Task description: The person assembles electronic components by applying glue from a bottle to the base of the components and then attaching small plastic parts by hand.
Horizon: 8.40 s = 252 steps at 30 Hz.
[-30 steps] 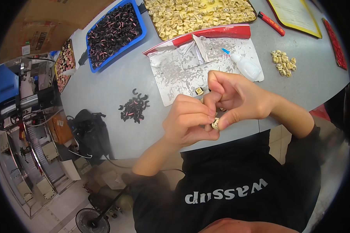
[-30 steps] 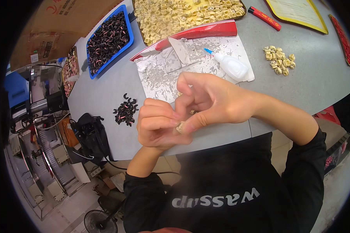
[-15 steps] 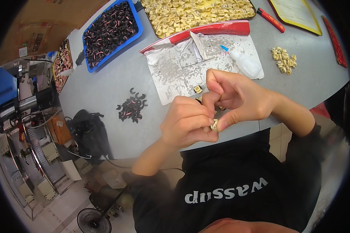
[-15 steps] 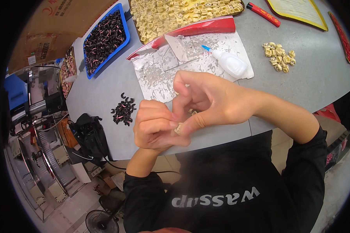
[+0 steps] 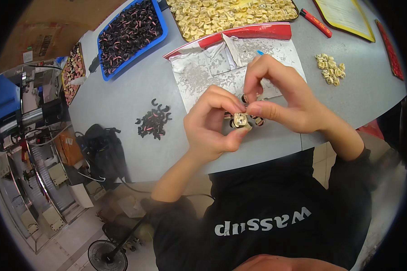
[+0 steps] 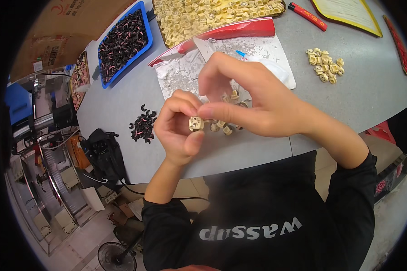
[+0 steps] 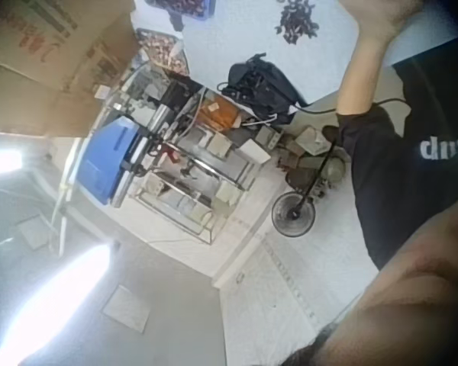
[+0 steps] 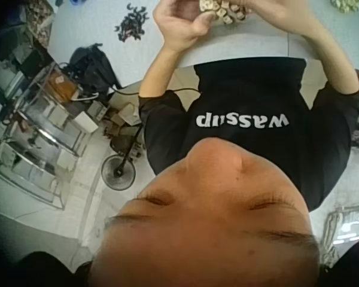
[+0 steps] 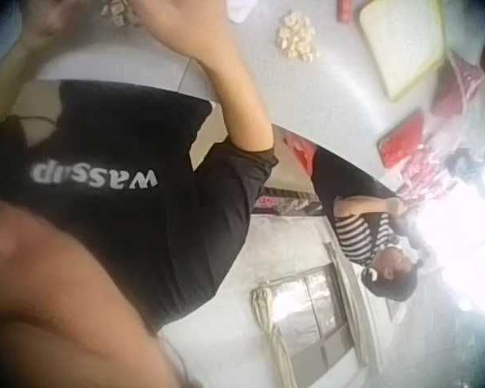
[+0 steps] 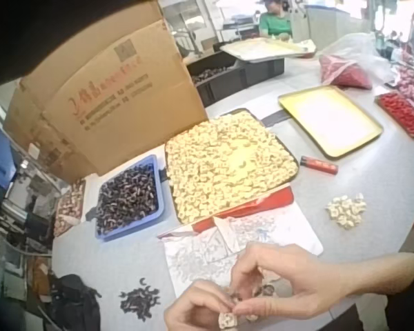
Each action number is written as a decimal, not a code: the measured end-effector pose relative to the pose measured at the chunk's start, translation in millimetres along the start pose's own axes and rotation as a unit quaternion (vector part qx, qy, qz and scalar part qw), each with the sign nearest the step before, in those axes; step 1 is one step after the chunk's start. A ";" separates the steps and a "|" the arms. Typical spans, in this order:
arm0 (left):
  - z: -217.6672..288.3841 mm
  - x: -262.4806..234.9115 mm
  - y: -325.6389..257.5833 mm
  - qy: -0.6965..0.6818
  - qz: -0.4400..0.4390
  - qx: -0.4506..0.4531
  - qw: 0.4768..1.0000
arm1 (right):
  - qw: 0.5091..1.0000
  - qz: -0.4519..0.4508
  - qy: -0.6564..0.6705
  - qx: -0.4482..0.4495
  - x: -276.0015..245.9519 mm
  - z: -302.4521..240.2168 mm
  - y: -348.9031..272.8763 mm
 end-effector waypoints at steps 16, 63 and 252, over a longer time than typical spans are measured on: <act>-16.2 8.3 -10.6 -0.249 -0.025 -0.170 0.953 | 0.950 0.017 -0.227 -0.213 10.0 -22.6 -5.4; 29.0 -0.7 1.3 0.392 0.005 0.260 0.883 | 0.987 -0.010 0.153 0.048 20.2 18.7 -1.9; -11.8 -5.0 -1.5 -0.116 0.005 -0.044 0.992 | 0.938 0.061 -0.240 -0.240 16.7 -18.5 -5.9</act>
Point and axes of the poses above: each hand's wrist, its own y-axis towards the middle knuckle, its own x-axis out of the palm, z = x × y, the point moved 6 cm from there along y, towards the middle knuckle, and after that the axes turned 8 degrees about x, right-handed, at the moved point
